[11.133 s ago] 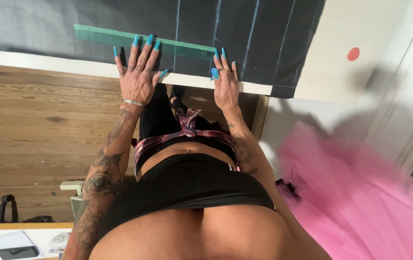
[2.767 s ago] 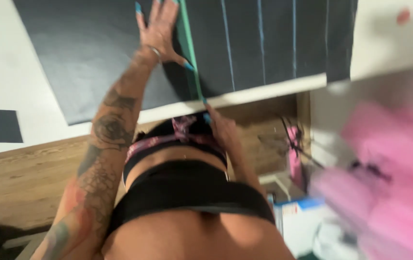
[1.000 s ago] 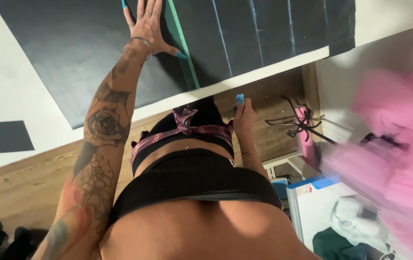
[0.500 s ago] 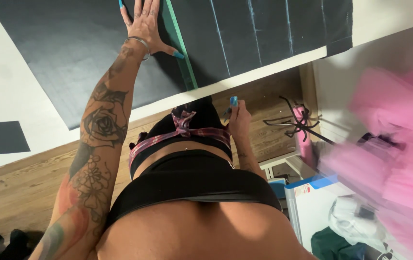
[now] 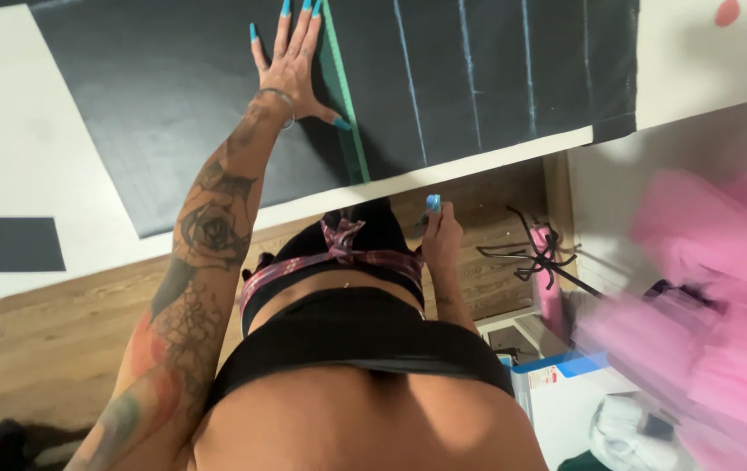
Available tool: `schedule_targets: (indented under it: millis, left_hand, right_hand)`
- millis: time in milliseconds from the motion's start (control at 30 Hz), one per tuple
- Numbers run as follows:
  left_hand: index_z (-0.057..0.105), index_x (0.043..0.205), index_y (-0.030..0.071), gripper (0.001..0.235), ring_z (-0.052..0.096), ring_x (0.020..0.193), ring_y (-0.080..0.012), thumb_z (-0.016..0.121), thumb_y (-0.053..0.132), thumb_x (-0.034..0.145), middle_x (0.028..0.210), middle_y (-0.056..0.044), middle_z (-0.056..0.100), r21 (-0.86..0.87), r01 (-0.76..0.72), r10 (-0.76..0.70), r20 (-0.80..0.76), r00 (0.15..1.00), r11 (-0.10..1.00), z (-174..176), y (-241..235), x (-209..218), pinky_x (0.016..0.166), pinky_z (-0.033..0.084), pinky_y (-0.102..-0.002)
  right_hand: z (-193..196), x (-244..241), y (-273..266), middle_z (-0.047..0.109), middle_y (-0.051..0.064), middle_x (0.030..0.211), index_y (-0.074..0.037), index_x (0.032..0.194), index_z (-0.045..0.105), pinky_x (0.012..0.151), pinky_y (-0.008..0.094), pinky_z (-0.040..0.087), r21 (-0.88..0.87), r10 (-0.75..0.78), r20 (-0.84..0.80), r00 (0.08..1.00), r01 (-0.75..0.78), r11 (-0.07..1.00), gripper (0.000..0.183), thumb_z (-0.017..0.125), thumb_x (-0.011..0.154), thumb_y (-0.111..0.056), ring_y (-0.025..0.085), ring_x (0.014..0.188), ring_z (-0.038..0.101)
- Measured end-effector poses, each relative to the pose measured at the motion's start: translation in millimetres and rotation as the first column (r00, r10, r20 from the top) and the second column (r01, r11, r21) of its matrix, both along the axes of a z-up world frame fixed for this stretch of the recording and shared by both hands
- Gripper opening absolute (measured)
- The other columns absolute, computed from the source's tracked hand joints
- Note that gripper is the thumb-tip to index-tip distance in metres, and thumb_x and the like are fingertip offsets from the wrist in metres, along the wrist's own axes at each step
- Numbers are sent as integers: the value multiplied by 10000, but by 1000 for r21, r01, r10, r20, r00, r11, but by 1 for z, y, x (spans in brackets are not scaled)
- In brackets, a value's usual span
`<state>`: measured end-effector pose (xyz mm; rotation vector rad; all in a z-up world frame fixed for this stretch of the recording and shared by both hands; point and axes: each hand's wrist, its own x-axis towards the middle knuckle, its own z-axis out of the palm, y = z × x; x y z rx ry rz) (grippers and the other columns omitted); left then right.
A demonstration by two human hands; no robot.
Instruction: Marking parallel lines on a sheet of black leather using a ruler and chalk
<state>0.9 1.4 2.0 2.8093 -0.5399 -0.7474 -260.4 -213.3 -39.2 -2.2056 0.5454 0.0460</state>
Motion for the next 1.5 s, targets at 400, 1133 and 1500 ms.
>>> schedule_targets:
  millis: [400, 1133, 1500]
  left_hand:
    - [-44, 1392, 146, 1325, -118, 1316, -192, 750, 568, 419, 1463, 43, -56, -44, -36, 33, -64, 997, 998, 8, -1, -3, 996, -48, -620]
    - [-95, 1395, 192, 1306, -147, 1303, -200, 689, 682, 473, 1450, 54, -117, 75, 34, -33, -16, 999, 997, 1, -3, -2, 1016, 9, -624]
    - [-133, 1388, 189, 1315, -184, 1286, -188, 691, 672, 484, 1430, 75, -173, 144, 23, -14, -58, 998, 989, 4, -6, 2, 1035, 32, -603]
  right_hand:
    - [3, -3, 0, 571, 112, 640, -93, 771, 435, 570, 442, 372, -46, -41, -67, 997, 38, 998, 212, 355, 890, -249, 348, 590, 532]
    - [1, 0, 1, 550, 40, 601, -92, 766, 421, 466, 360, 367, -38, 30, 41, 999, -29, 999, 272, 308, 938, -270, 229, 468, 492]
    - [20, 16, 7, 484, 51, 591, -92, 772, 398, 516, 387, 345, -53, 69, -53, 996, -72, 996, 405, 241, 918, -436, 235, 506, 473]
